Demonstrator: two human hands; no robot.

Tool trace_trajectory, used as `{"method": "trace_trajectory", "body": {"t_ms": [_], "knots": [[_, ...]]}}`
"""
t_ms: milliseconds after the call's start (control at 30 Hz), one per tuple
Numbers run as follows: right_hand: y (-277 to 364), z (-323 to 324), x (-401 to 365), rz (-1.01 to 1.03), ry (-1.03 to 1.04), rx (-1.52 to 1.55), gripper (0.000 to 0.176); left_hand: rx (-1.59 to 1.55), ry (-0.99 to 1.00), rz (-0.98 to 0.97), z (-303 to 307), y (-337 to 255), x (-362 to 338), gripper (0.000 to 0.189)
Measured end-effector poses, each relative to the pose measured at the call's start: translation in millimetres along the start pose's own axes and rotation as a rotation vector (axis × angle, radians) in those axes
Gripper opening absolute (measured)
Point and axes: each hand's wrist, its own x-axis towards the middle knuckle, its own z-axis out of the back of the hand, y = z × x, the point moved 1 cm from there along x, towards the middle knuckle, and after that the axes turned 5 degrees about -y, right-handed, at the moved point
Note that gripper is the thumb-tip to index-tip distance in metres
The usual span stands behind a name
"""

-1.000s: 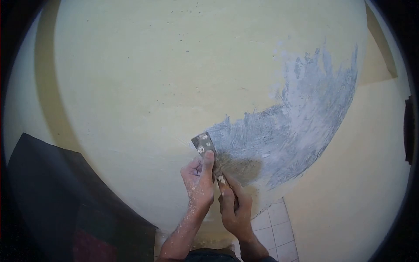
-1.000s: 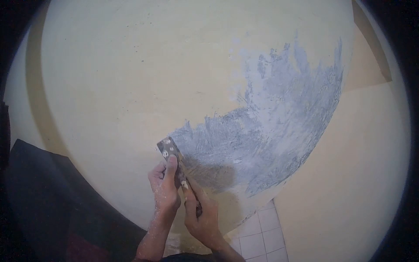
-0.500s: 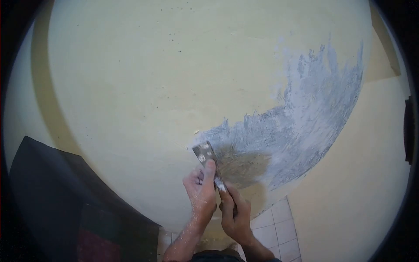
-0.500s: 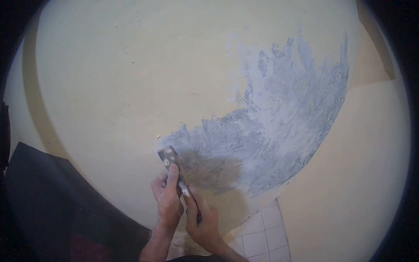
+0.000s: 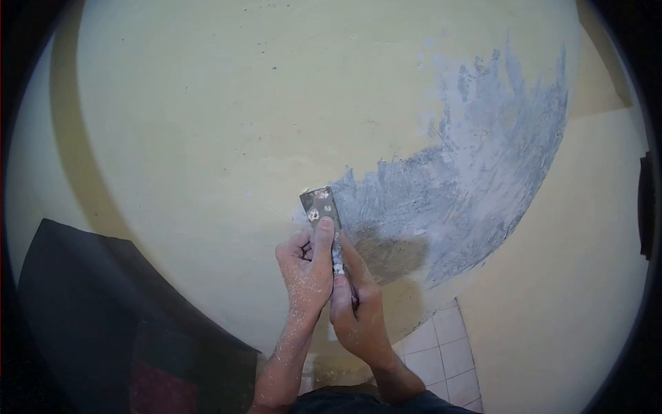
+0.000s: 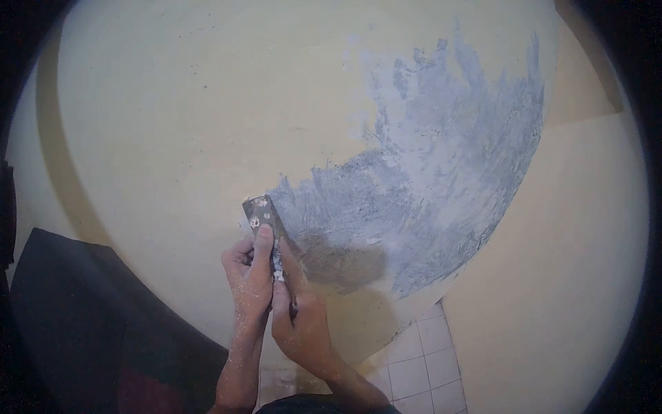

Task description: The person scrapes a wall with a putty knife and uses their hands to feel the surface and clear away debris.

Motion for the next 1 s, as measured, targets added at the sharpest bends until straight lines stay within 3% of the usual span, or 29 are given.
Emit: {"method": "trace_trajectory", "body": {"t_ms": [67, 367, 567, 633, 733, 833, 1000], "knots": [[13, 6, -6, -0.152, 0.057, 0.009, 0.047, -0.039, -0.010, 0.033, -1, 3, -4, 0.039], [27, 19, 5, -0.166, 0.148, -0.114, 0.050, -0.102, -0.058, 0.055, -9, 2, -5, 0.037], [28, 11, 17, -0.108, 0.163, -0.039, 0.049, -0.110, -0.045, 0.068, -6, -5, 0, 0.034], [21, 13, 1, -0.161, 0.155, 0.005, 0.049, -0.100, -0.083, 0.058, -6, 1, -5, 0.040], [23, 11, 3, -0.174, 0.159, 0.005, 0.051, 0.096, -0.050, 0.021, 4, 13, -5, 0.033], [29, 4, 6, -0.181, 0.139, 0.090, 0.049, -0.059, -0.035, 0.015, -4, -14, 7, 0.033], [23, 9, 0, -0.240, 0.149, 0.148, 0.051, 0.096, 0.014, -0.018, 2, 0, -1, 0.032]]}}
